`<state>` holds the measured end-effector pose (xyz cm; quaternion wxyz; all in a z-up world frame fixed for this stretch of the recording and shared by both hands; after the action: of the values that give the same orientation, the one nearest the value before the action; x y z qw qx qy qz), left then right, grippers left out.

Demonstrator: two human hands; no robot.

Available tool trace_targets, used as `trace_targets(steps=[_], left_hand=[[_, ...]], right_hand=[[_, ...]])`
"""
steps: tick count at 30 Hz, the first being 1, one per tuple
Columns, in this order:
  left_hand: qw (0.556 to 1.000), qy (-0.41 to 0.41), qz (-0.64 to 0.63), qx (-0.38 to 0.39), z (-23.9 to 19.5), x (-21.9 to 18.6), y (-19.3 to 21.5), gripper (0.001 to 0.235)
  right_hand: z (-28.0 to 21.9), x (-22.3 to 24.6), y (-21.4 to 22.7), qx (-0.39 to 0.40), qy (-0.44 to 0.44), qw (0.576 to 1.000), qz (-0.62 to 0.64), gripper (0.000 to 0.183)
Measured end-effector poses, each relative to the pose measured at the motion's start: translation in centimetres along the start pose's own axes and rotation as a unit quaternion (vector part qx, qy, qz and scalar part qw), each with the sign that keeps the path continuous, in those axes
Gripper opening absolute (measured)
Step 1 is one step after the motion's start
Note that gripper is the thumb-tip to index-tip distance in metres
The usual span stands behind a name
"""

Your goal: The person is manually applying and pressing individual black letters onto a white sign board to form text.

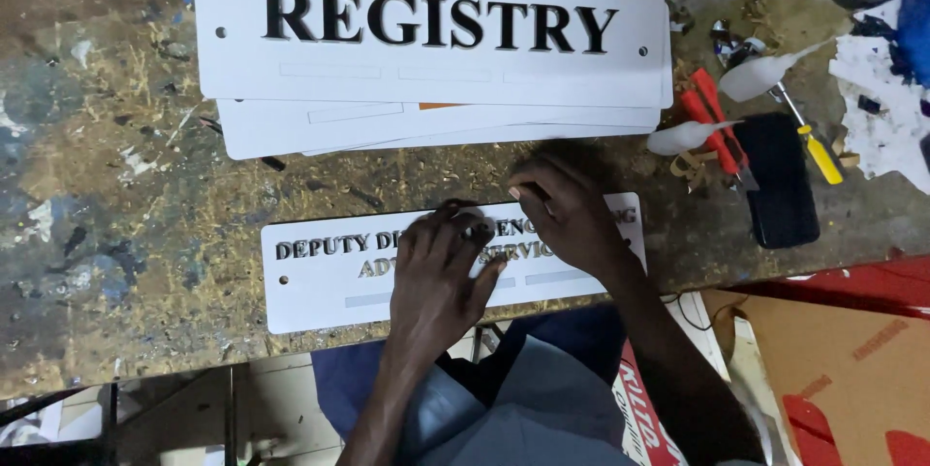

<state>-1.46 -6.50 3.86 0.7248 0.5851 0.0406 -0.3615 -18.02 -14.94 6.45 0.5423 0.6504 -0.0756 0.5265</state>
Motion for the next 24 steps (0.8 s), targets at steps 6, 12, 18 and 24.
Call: trace_targets(steps=[6, 12, 18, 24], left_hand=[[1.0, 0.0, -0.011, 0.003, 0.0, -0.1, 0.3, 0.038], [1.0, -0.001, -0.012, -0.006, 0.1, 0.1, 0.2, 0.038], [1.0, 0.001, -0.02, 0.001, 0.2, 0.0, 0.6, 0.037], [1.0, 0.006, -0.019, 0.002, 0.1, 0.1, 0.1, 0.037]], right_hand=[[0.6, 0.7, -0.6, 0.014, 0.049, 0.993, -0.11, 0.027], [-0.6, 1.7, 0.3, 0.087, 0.006, 0.98, -0.18, 0.017], [-1.1, 2.6, -0.3, 0.137, 0.0, 0.953, -0.272, 0.023], [-1.2, 2.2, -1.2, 0.154, 0.015, 0.938, -0.311, 0.017]])
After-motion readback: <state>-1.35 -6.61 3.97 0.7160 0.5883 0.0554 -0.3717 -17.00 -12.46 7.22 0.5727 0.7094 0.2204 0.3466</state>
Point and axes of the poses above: each hand's wrist, its own z-axis towards the middle knuckle, its own y-axis out of the back of the hand, x = y × z, the point moved 8 cm from there along z, towards the middle knuckle, and after that the axes turned 14 degrees about x, right-handed, at the moved point
